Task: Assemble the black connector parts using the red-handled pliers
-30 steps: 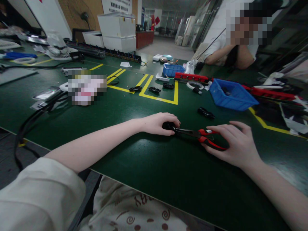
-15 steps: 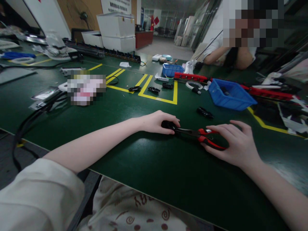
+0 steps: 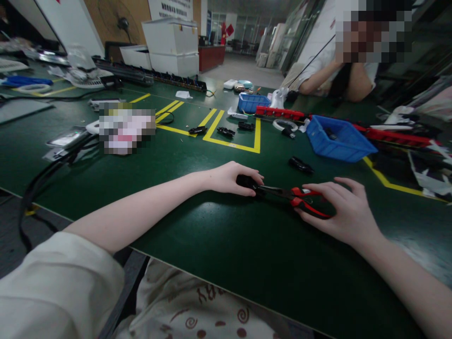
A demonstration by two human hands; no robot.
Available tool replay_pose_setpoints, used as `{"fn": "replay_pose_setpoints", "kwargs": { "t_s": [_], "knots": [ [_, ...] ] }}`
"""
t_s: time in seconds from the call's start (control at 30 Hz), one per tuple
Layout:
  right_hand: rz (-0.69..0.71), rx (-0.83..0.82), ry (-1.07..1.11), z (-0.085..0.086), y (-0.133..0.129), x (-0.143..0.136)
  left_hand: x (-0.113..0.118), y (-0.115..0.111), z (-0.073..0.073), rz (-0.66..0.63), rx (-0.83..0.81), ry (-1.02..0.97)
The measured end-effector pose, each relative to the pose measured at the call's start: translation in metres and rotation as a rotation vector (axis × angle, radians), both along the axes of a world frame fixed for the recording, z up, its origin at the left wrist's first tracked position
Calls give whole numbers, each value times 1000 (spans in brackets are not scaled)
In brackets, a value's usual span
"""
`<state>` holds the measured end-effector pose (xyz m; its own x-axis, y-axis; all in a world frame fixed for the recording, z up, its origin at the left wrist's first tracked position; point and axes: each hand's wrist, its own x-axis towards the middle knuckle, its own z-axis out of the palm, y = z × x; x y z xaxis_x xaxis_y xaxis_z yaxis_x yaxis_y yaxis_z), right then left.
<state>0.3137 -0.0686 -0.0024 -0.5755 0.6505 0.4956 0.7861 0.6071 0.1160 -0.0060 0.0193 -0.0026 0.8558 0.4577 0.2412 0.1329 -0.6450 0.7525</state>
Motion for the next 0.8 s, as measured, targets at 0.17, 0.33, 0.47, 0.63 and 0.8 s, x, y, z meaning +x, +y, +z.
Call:
{"fn": "replay_pose_setpoints", "kwargs": {
  "t_s": [0.17,0.33,0.47,0.63,0.8],
  "knots": [
    [-2,-14,11,0,0,0,0,3,0,-22,-31,17],
    [24,-38,0,-1,1,2,-1,4,2,-37,-6,24],
    [15,-50,9,-3,3,3,-2,4,3,-35,-26,40],
    [11,-75,29,-4,2,2,-3,4,5,-40,-38,58],
    [-12,-82,25,-3,0,0,-3,4,5,-42,-53,59]
  ]
}}
